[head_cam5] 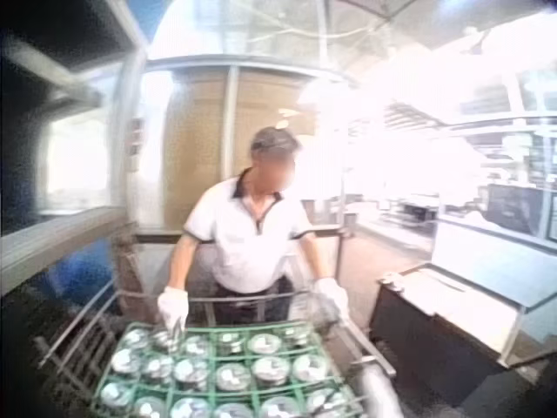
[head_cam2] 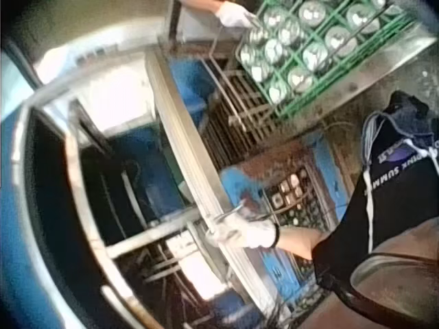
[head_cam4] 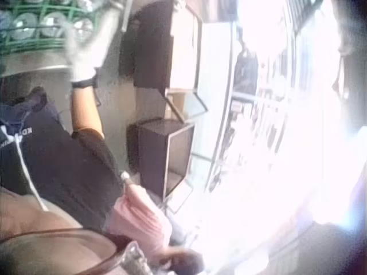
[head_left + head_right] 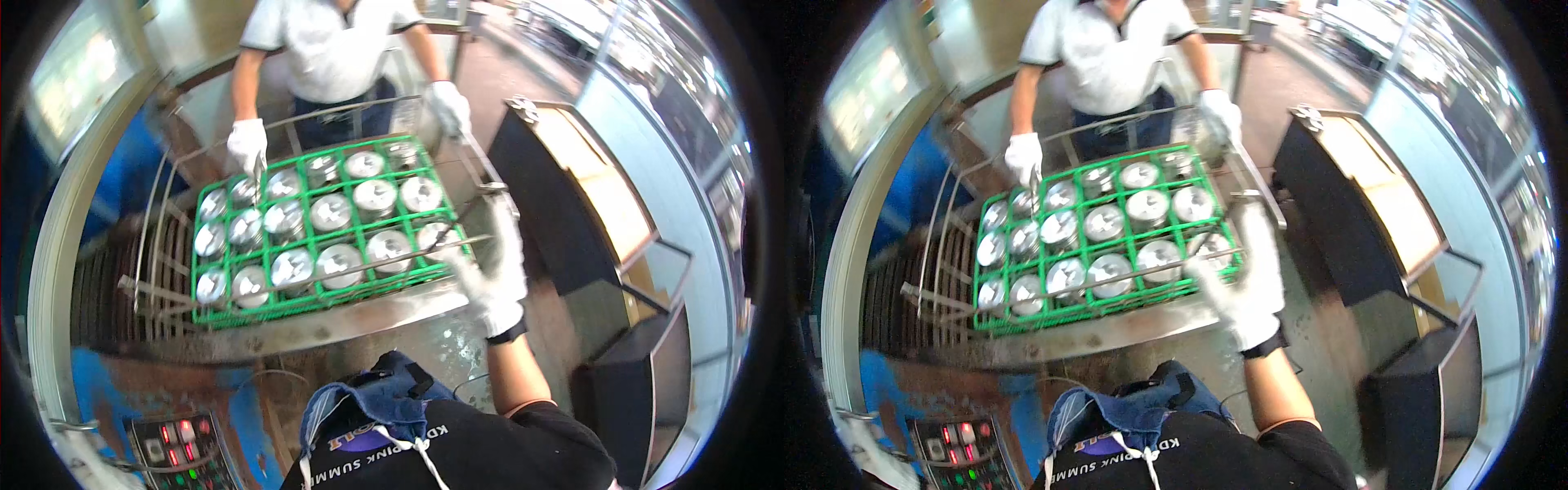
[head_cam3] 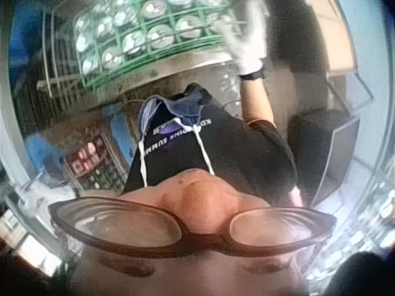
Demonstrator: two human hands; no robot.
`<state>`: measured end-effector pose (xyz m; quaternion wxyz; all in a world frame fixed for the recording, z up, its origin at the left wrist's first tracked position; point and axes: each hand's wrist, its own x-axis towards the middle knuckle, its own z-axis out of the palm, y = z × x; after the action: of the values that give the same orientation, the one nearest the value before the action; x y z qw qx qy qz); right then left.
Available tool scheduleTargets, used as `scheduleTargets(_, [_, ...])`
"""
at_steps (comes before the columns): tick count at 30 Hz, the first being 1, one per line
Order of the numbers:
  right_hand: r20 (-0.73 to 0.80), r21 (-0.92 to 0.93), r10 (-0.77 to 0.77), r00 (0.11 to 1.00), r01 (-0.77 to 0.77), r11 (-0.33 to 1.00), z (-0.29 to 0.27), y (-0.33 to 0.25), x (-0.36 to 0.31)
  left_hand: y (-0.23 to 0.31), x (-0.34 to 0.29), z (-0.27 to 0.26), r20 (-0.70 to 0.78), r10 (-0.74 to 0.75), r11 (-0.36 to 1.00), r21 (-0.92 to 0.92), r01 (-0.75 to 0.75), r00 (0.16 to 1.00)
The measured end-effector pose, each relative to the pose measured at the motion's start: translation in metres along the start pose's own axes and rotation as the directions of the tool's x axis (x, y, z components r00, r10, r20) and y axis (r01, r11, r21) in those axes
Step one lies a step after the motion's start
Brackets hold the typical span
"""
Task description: Packing metal cylinders into a cart using cardboard dividers and then inspecting/moving them in crates.
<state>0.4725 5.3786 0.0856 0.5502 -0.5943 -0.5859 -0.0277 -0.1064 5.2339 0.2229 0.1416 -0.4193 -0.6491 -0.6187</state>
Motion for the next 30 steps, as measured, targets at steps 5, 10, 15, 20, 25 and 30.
scheduleTargets(5, [0.703,-0.076,0.237,0.670,-0.260,0.963,-0.042,-0.035,-0.043,-0.007,-0.075,0.159,0.671,0.067,0.902,-0.356,0.242,0.739])
scheduleTargets(10, [0.733,-0.294,0.470,0.491,-0.395,0.870,-0.104,-0.003,-0.111,0.096,-0.143,0.266,0.839,-0.052,0.633,-0.392,0.668,0.541])
scheduleTargets(15, [0.449,-0.475,0.795,0.408,-0.645,0.599,-0.172,0.009,-0.176,0.073,-0.176,0.375,0.866,0.008,0.725,-0.350,0.593,0.501])
scheduleTargets(20, [0.317,-0.501,0.871,0.374,-0.714,0.489,-0.199,0.010,-0.214,0.035,-0.231,0.428,0.867,-0.037,0.987,-0.048,0.156,0.497])
scheduleTargets(25, [0.350,-0.506,0.885,0.306,-0.733,0.453,-0.210,0.015,-0.221,0.088,-0.248,0.400,0.901,0.022,0.971,0.085,-0.225,0.434])
scheduleTargets(30, [0.367,-0.501,0.869,0.333,-0.716,0.486,-0.230,0.043,-0.230,0.108,-0.251,0.381,0.925,0.043,0.864,0.155,-0.479,0.377])
